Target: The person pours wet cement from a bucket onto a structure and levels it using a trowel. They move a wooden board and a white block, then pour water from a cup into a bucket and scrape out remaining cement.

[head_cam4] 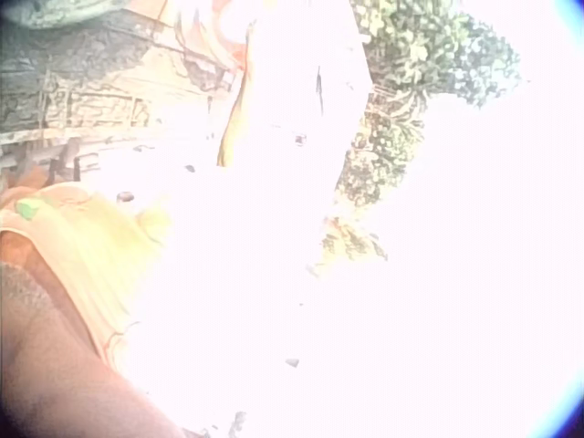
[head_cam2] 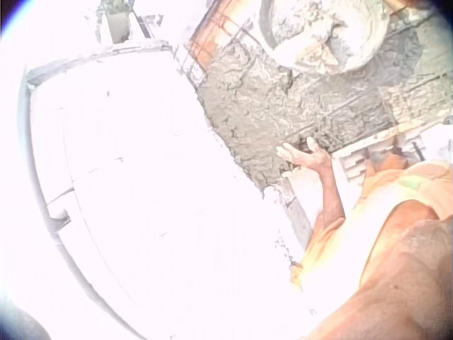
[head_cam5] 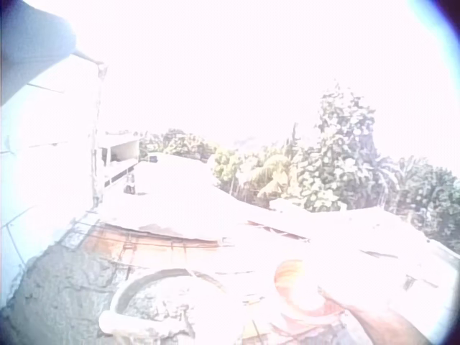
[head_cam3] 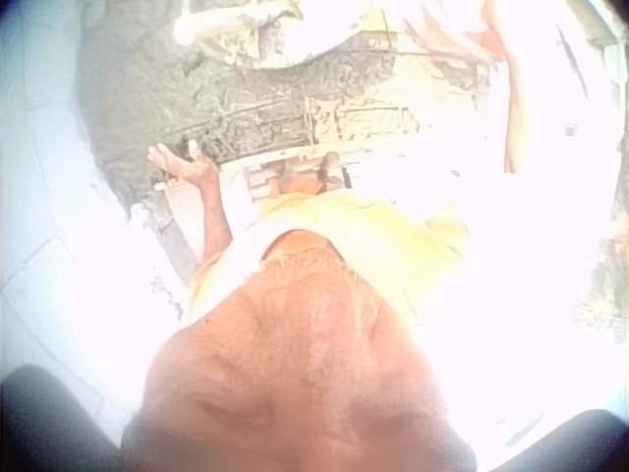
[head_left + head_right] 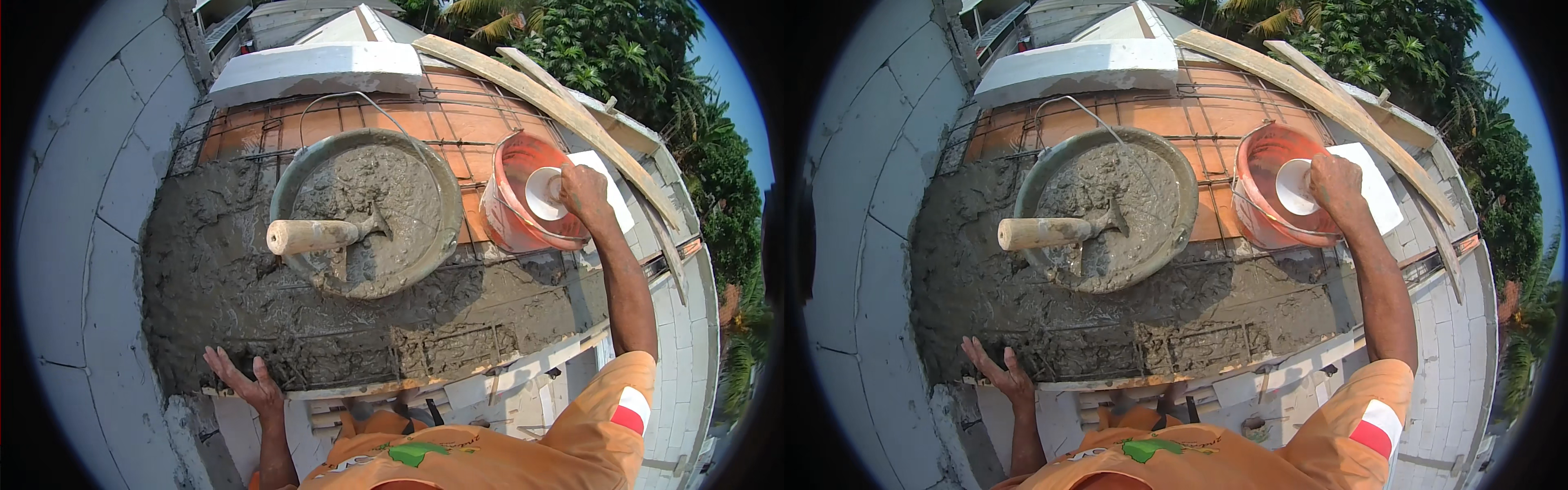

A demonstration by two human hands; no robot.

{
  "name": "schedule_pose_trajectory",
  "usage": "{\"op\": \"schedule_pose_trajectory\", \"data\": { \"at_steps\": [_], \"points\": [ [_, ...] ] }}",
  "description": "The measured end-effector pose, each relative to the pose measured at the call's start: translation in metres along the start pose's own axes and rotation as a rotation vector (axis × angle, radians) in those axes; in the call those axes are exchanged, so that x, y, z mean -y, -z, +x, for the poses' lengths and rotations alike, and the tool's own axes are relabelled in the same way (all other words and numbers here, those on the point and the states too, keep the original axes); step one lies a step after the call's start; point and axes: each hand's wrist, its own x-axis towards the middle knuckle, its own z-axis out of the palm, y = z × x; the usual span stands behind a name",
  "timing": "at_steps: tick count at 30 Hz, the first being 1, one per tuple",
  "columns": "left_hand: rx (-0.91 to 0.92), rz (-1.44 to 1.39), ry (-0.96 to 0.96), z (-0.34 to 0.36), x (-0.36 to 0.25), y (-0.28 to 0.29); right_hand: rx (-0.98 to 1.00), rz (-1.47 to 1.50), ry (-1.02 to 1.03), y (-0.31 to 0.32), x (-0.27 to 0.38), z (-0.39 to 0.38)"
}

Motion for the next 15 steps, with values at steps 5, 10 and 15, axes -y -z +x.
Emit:
{"op": "schedule_pose_trajectory", "data": {
  "at_steps": [5, 10, 15],
  "points": [
    [-0.01, -0.054, -0.02, 0.004, -0.004, -0.006, 0.198, 0.138, -0.083, 0.039, -0.003, -0.005],
    [-0.026, -0.028, -0.052, 0.001, 0.003, 0.003, -0.022, 0.821, -0.124, 0.132, 0.086, -0.013],
    [-0.037, -0.026, -0.085, 0.005, 0.003, -0.001, -0.432, 1.107, 0.232, 0.18, 0.159, -0.013]
  ]
}}
